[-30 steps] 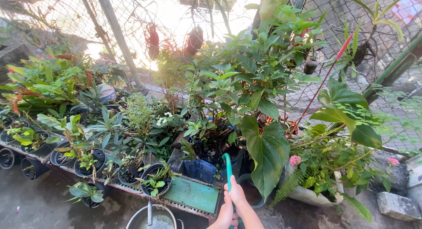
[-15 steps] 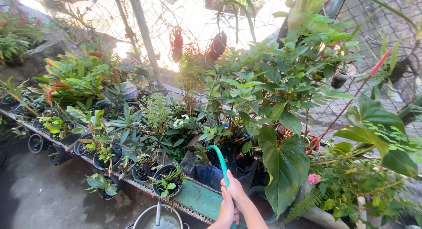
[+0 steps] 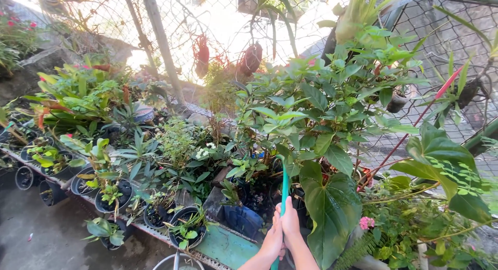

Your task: Watering several potted plants on a balcony using a garden hose.

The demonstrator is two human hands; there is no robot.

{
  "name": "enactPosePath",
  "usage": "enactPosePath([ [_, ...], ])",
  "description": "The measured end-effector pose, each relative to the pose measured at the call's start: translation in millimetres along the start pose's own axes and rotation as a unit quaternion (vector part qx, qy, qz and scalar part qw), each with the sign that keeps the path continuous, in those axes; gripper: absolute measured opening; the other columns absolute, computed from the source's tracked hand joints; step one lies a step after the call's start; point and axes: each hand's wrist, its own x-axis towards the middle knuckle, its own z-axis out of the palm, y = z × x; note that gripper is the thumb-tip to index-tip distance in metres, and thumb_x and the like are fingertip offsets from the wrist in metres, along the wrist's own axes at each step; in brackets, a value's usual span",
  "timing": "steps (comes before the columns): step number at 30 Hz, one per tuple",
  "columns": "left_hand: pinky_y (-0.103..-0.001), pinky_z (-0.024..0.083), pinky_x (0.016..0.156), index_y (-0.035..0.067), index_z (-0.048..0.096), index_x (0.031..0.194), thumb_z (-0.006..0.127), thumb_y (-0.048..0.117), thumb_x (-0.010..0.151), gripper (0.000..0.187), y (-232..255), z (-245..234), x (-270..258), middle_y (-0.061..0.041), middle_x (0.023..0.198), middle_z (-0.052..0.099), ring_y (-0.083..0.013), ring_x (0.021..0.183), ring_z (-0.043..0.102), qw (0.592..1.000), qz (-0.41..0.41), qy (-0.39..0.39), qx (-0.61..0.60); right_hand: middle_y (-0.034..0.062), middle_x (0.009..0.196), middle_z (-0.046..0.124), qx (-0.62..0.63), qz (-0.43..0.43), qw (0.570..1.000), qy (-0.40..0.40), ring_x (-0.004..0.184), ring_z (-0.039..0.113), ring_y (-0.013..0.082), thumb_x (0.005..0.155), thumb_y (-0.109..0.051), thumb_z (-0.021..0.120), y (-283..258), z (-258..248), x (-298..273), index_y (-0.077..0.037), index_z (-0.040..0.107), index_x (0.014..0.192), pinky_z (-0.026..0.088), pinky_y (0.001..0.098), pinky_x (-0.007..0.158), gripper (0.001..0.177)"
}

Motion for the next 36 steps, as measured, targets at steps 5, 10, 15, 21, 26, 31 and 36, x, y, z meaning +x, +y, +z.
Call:
enactPosePath([
  [5, -0.028, 0.028, 0.034, 0.024, 0.044, 0.147, 0.030, 0.059, 0.106, 0.056, 33, 24, -4, 0.005, 0.052, 0.036, -0.0093, 0.035, 0.034, 0.999, 0.041, -0.033, -0.002, 0.0021, 0.049, 0.036, 0.027, -0.013, 0.999, -0.027, 0.037, 0.034, 0.0144, 0.103, -0.059, 0.035, -29, -1, -2, -0.009, 0.046, 0.074, 0.027, 0.0296, 0.036, 0.059],
  [10, -0.029, 0.026, 0.034, 0.031, 0.046, 0.140, 0.031, 0.057, 0.104, 0.047, 33, 30, 21, 0.004, 0.051, 0.036, -0.0108, 0.034, 0.033, 0.999, 0.035, -0.021, 0.000, 0.0024, 0.049, 0.036, 0.029, -0.007, 0.999, -0.020, 0.037, 0.035, 0.0147, 0.104, -0.059, 0.036, -37, -8, 17, -0.008, 0.045, 0.074, 0.028, 0.0299, 0.036, 0.059],
  [15, -0.029, 0.026, 0.033, 0.015, 0.057, 0.118, 0.032, 0.061, 0.106, 0.054, 17, 24, 42, 0.005, 0.052, 0.036, -0.0109, 0.033, 0.032, 0.999, -0.012, -0.031, -0.021, 0.0040, 0.047, 0.038, 0.021, 0.017, 0.999, -0.028, 0.036, 0.035, 0.0157, 0.101, -0.062, 0.036, -28, -20, 32, -0.009, 0.046, 0.073, 0.027, 0.0306, 0.036, 0.062],
  [21, -0.026, 0.022, 0.034, 0.011, 0.050, 0.116, 0.028, 0.069, 0.107, 0.063, -21, 24, 62, 0.005, 0.053, 0.035, -0.0082, 0.036, 0.031, 0.998, -0.060, -0.019, -0.030, 0.0025, 0.050, 0.040, 0.033, 0.057, 0.997, 0.029, 0.039, 0.037, 0.0151, 0.103, -0.061, 0.038, -25, -32, 20, -0.009, 0.045, 0.074, 0.030, 0.0302, 0.038, 0.060],
  [26, -0.029, 0.027, 0.036, 0.034, 0.046, 0.131, 0.033, 0.060, 0.103, 0.040, 26, 51, 22, 0.003, 0.055, 0.037, -0.0106, 0.037, 0.033, 0.999, -0.027, -0.032, -0.014, 0.0038, 0.049, 0.037, 0.018, 0.012, 1.000, 0.011, 0.038, 0.035, 0.0162, 0.102, -0.061, 0.036, -33, -40, 23, -0.009, 0.046, 0.073, 0.029, 0.0312, 0.037, 0.060],
  [31, -0.029, 0.030, 0.036, 0.028, 0.048, 0.130, 0.034, 0.059, 0.105, 0.043, 36, 50, 14, 0.002, 0.053, 0.036, -0.0114, 0.036, 0.035, 0.999, -0.030, -0.027, 0.004, 0.0032, 0.049, 0.038, 0.047, -0.011, 0.999, -0.005, 0.038, 0.035, 0.0151, 0.103, -0.059, 0.036, -32, -38, 27, -0.009, 0.046, 0.073, 0.029, 0.0304, 0.037, 0.059],
  [36, -0.024, 0.026, 0.032, 0.006, 0.050, 0.117, 0.028, 0.066, 0.112, 0.064, -33, 19, 69, 0.007, 0.053, 0.035, -0.0063, 0.035, 0.032, 0.997, -0.032, -0.067, -0.032, 0.0038, 0.051, 0.039, 0.032, 0.023, 0.998, 0.052, 0.041, 0.037, 0.0159, 0.104, -0.057, 0.037, -20, -36, 24, -0.008, 0.046, 0.072, 0.031, 0.0305, 0.040, 0.060],
])
